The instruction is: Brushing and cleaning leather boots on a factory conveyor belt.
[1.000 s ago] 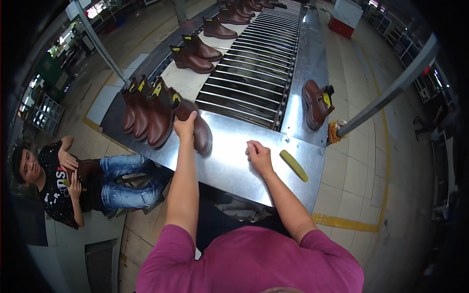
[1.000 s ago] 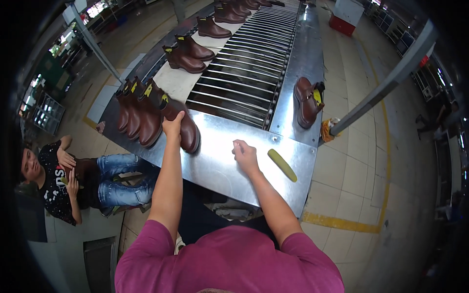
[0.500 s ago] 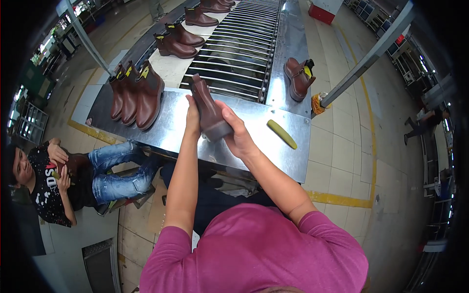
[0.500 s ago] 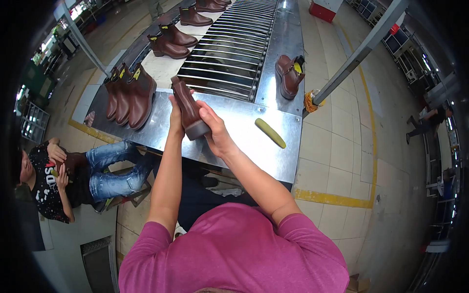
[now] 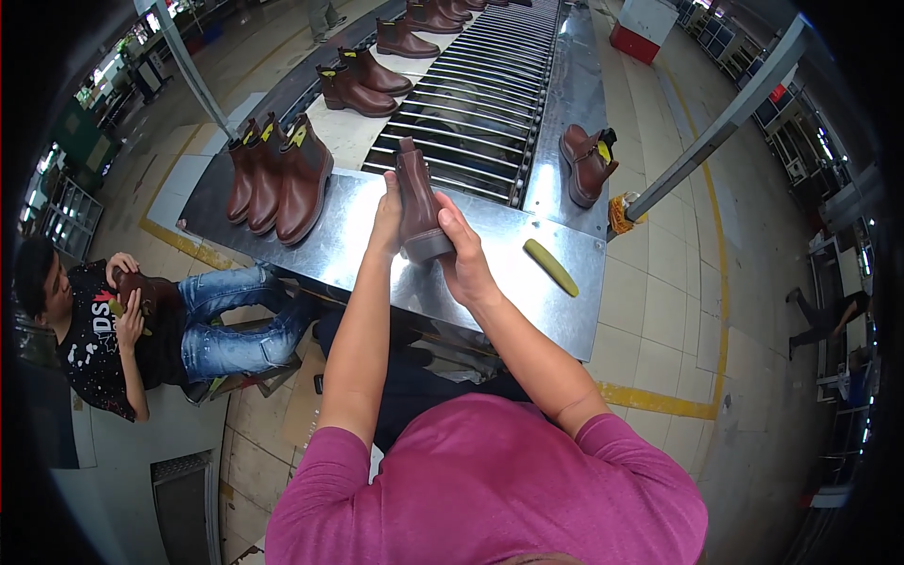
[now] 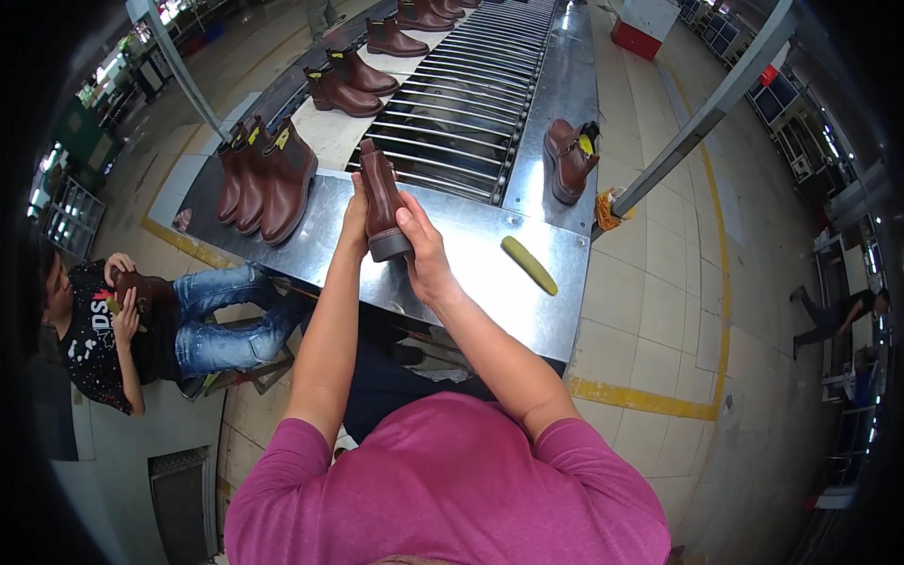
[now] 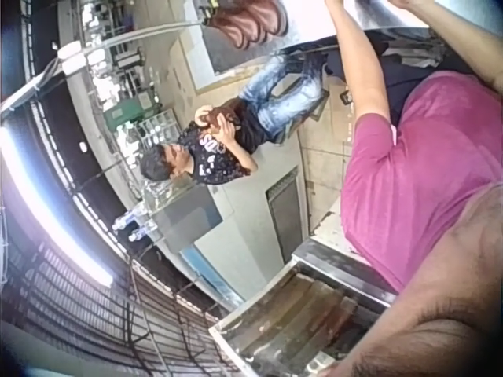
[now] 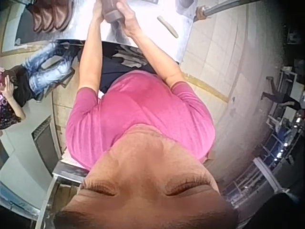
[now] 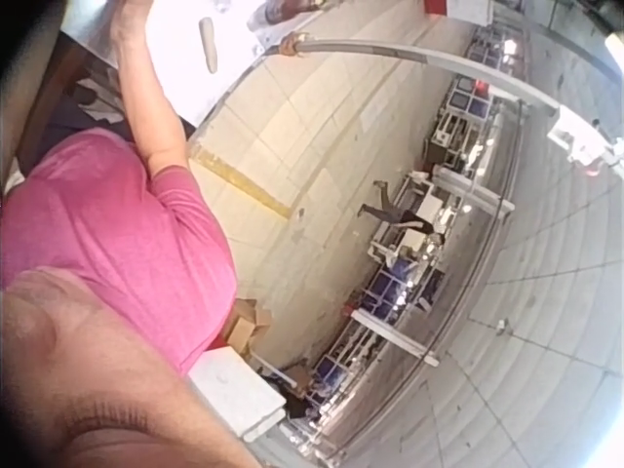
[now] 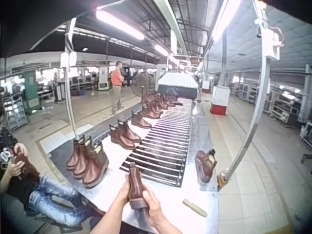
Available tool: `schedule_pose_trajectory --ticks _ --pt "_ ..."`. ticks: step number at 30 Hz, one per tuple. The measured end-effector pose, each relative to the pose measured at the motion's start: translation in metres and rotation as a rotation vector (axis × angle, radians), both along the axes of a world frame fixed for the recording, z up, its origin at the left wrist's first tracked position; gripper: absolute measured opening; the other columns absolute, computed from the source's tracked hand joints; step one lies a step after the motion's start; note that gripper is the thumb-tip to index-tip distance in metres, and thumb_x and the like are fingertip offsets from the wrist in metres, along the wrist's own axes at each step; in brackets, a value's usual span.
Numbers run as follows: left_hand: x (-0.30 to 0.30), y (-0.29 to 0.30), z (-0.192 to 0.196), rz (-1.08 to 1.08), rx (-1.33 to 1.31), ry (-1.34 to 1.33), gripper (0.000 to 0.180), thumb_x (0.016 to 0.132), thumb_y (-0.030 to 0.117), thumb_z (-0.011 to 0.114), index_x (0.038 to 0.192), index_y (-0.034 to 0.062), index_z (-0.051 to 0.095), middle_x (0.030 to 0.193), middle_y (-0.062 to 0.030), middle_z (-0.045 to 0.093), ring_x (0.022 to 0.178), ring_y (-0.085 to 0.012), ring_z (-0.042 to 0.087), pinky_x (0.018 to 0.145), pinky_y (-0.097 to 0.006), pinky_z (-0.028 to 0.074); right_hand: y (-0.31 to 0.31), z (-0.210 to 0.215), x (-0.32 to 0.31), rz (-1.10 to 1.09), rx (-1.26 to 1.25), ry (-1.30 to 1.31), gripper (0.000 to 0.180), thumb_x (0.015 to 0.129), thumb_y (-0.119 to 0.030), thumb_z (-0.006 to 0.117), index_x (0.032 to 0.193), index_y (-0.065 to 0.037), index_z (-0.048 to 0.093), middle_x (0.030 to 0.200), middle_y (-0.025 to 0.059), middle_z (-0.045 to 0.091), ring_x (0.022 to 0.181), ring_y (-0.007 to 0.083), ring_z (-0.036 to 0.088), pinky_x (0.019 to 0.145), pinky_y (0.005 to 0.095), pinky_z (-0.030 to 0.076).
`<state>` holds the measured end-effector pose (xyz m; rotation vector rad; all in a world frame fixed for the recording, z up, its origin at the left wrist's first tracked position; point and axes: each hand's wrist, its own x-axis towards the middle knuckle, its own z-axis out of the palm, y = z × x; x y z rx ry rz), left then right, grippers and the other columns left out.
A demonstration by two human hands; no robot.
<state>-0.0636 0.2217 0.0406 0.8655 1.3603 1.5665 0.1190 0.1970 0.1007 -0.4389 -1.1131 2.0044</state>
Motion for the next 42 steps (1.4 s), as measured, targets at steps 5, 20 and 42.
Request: schedule_pose_trajectory --ticks 5,20,42 --pt "0.004 -0.003 0.006 -0.003 -0.011 0.008 0.094 0.096 0.084 0.025 0.134 0.0080 0.065 0.113 -0.0085 0.073 0.101 -0.0170 0.070 0.088 -0.030 0.056 -0.001 -0.009 0.000 -0.003 0.020 0.024 0.082 0.101 -0.048 0.060 0.161 -0.001 0.031 0.157 0.0138 0.042 0.144 0.0234 0.039 0.120 0.0374 0.027" --pt "0.029 -0.059 -0.105 -0.015 0.178 0.334 0.086 0.106 0.069 0.026 0.152 0.0002 0.049 0.158 -0.0160 0.048 0.152 -0.0279 0.036 0.123 -0.037 0.026 0.014 -0.107 0.059 0.045 0.219 -0.273 0.048 0.102 -0.013 0.063 0.147 -0.001 0.054 0.148 0.0149 0.058 0.137 0.0244 0.054 0.115 0.0381 0.042" --pt "0.040 -0.136 0.017 -0.234 0.497 1.356 0.012 0.094 0.016 0.072 0.103 0.0074 0.072 0.139 -0.0046 0.067 0.146 -0.0366 0.044 0.121 -0.057 0.029 0.031 -0.082 0.056 0.130 0.097 -0.688 0.022 0.095 -0.025 0.077 0.100 -0.004 0.071 0.090 0.0072 0.072 0.085 0.0194 0.072 0.067 0.0368 0.064"
